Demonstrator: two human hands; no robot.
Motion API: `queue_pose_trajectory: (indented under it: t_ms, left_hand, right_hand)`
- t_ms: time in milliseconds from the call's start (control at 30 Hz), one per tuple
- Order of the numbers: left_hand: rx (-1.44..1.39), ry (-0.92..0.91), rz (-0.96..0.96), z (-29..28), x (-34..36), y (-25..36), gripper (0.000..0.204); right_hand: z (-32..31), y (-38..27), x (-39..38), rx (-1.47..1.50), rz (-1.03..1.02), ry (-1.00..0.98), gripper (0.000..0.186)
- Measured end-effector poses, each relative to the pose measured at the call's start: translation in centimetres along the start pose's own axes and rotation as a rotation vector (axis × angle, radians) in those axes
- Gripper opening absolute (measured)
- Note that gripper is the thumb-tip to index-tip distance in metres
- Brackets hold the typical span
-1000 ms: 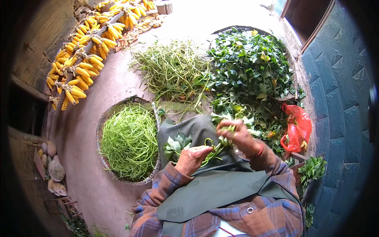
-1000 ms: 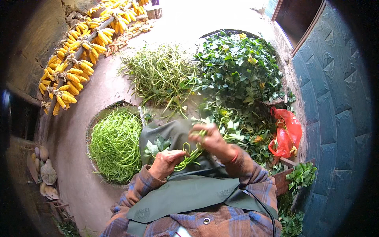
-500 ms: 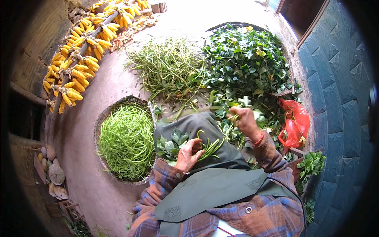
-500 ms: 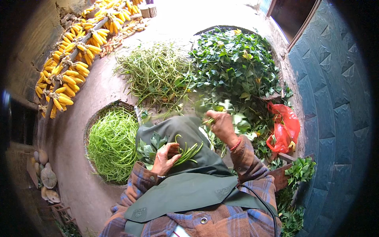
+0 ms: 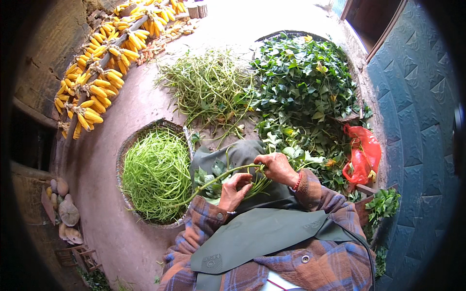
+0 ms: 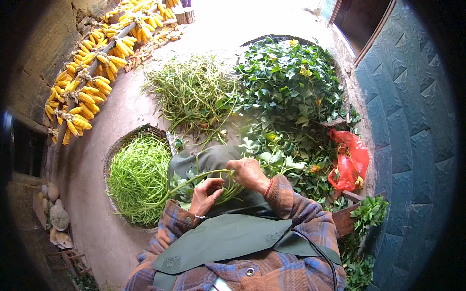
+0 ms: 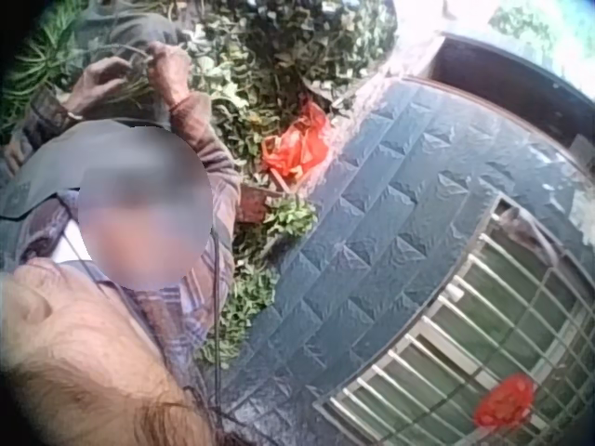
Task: The person sits on the floor and processes leafy green vegetables by hand, separating leaves from stems. The leaves are placed into a woven basket while the stems are set aside in a pile. Dried corn cobs are visible hanging on the wall in the background.
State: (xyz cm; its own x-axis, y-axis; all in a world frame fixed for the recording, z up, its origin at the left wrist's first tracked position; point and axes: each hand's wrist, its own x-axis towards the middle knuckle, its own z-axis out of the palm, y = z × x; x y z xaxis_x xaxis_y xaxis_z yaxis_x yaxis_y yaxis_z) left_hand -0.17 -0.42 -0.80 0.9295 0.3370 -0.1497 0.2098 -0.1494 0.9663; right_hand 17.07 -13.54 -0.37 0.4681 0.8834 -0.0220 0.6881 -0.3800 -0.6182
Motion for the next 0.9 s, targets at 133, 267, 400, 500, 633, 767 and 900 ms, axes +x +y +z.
queue_pose_trajectory:
  t_ms: [133,267,400,500,633,767,900]
  left_hand:
    - [-0.104,0.025,-0.005,0.4,-0.2,-0.6,0.026]
    - [-0.111,0.007,-0.034,0.3,-0.1,-0.7,0.027]
    - [-0.156,0.046,-0.058,0.4,0.1,-1.5,0.027]
    - [-0.105,0.048,-0.063,0.5,0.3,-2.1,0.028]
    - [-0.212,0.095,-0.091,0.6,0.2,-3.0,0.029]
    - [-0.151,0.077,-0.130,0.6,0.1,-2.7,0.027]
    - [-0.164,0.091,-0.128,0.8,0.3,-3.0,0.026]
  right_hand:
    - [0.2,0.2,-0.5,0.049,0.014,0.035,0.023]
    - [0.6,0.4,-0.3,0.078,0.018,0.074,0.012]
    - [0.8,0.5,-0.6,0.057,-0.112,0.135,0.011]
    - [-0.1,1.2,-0.9,-0.193,-0.258,0.132,0.011]
    - [-2.4,3.6,-0.5,-0.350,-0.189,0.352,0.006]
    - [-5.7,5.5,-1.2,-0.114,0.130,0.221,0.010]
    - [-2.7,1.8,-2.1,0.182,-0.072,0.076,0.031]
